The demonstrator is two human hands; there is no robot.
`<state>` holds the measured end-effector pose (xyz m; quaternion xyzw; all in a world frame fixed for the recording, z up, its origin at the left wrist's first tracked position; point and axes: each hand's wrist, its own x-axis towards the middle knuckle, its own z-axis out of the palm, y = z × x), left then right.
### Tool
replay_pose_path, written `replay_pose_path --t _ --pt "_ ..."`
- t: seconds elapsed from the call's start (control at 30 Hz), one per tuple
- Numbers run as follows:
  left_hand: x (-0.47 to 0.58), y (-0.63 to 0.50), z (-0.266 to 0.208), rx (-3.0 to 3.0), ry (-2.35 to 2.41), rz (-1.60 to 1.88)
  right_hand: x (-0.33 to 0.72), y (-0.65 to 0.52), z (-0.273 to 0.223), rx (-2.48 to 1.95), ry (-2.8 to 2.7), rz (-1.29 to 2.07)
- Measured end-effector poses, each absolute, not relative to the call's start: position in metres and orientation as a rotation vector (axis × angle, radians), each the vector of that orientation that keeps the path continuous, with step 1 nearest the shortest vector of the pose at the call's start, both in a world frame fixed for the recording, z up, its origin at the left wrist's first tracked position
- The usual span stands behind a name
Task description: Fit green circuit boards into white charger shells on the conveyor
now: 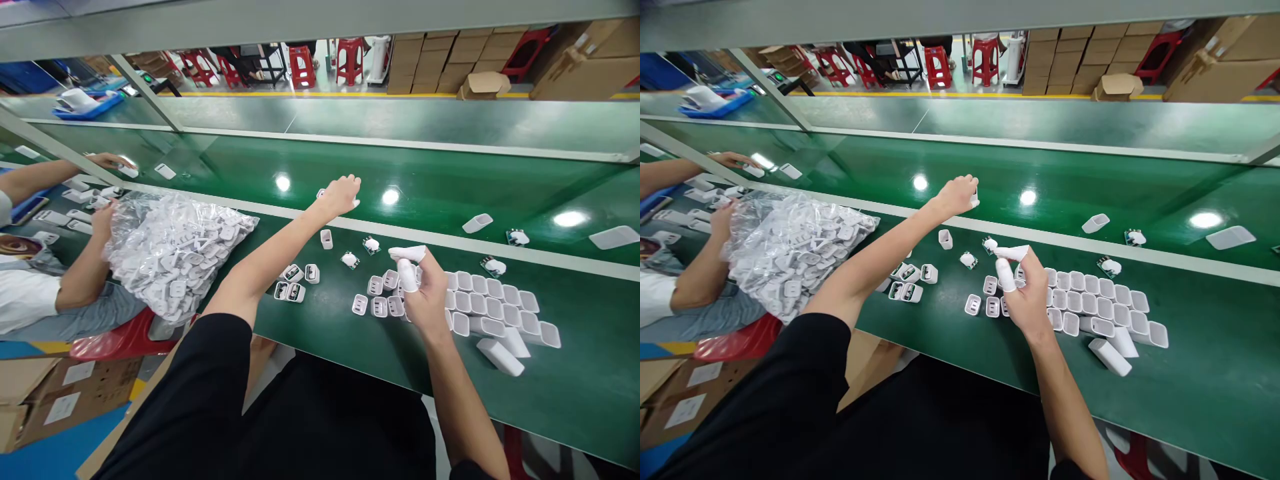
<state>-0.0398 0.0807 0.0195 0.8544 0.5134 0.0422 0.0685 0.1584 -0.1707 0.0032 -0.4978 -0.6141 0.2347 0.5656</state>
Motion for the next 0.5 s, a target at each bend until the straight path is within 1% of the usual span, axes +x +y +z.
replay_pose_path --t 0.13,0.23,0.37,0.43,0.5 --pt "-0.085 0.032 0.039 2.501 1.622 0.393 0.181 -0.162 0.014 -1.438 -1.675 0.338" --pt "-0.124 -0.008 0.033 2.42 1.567 0.337 0.209 -0.146 0.013 -1.694 -1.915 0.231" --pt "-0.153 -0.034 0.007 2.382 1.503 0.168 0.217 -0.111 0.004 -1.898 -2.267 0.428" --pt "-0.153 -0.034 -0.004 2.3 1.441 0.241 0.202 -0.09 -0.003 -1.925 -2.344 0.492" --pt "-0.148 -0.032 -0.01 2.191 1.436 0.396 0.182 -0.071 -0.011 -1.923 -2.418 0.526"
